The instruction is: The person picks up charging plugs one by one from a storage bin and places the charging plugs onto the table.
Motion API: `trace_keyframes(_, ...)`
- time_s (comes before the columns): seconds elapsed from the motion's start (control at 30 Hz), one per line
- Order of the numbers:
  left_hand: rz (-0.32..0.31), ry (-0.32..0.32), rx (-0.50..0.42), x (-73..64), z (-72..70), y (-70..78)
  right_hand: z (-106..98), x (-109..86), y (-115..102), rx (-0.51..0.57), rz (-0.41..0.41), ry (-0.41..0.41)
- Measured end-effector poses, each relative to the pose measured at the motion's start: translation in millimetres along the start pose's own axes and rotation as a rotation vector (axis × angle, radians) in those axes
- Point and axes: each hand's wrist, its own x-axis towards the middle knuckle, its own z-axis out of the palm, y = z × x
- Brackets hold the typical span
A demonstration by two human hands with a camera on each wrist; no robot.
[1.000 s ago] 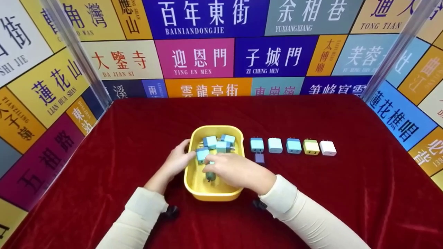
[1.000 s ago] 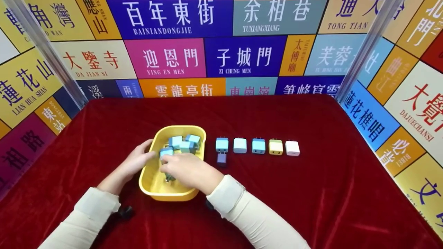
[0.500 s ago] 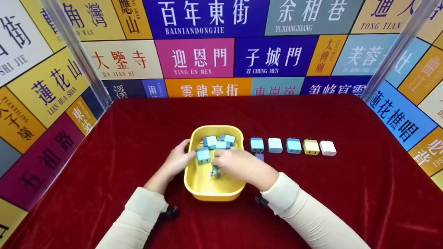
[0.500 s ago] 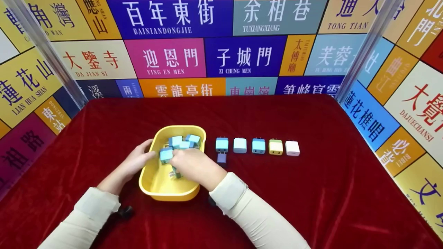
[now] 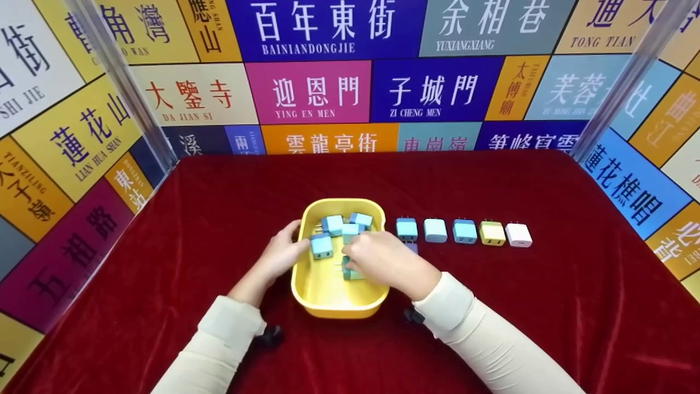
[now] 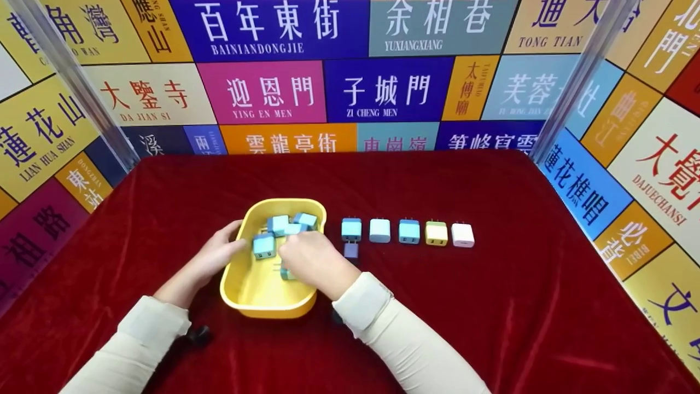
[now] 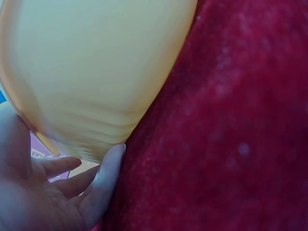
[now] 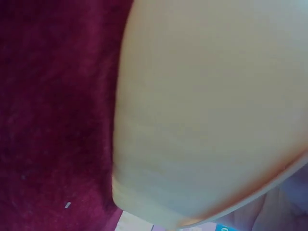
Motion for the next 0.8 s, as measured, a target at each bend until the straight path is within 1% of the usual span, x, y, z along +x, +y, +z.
trace_keyframes(0.07, -0.002, -0.004, -0.006, 0.2, 0.3, 0.6, -1.9, -0.6, -0.4, 0.028, 0.015, -0.008)
trace_keyframes(0.3, -0.001, -0.003, -0.006, 0.0, 0.0, 0.2, -6.1, -1.3, -3.4, 0.070, 0.036, -0.058)
trace_keyframes(0.5, 0.007, 0.006, -0.004, -0.3, -0.5, -1.4, -3.6, 0.6, -7.2, 0.077, 0.049, -0.038)
trace_keyframes(0.63, 0.007, 0.004, -0.009, 0.0, 0.0, -1.8, -1.1, 1.1, -9.2, 0.084, 0.062, -0.045)
trace_keyframes(0.7, 0.005, 0.001, -0.015, 0.4, 0.4, -1.6, -0.9, 1.2, -9.2, 0.069, 0.055, -0.048)
trace_keyframes(0.8, 0.003, -0.004, -0.019, 1.0, 0.6, -0.9, -2.3, 0.6, -7.4, 0.036, 0.018, -0.042)
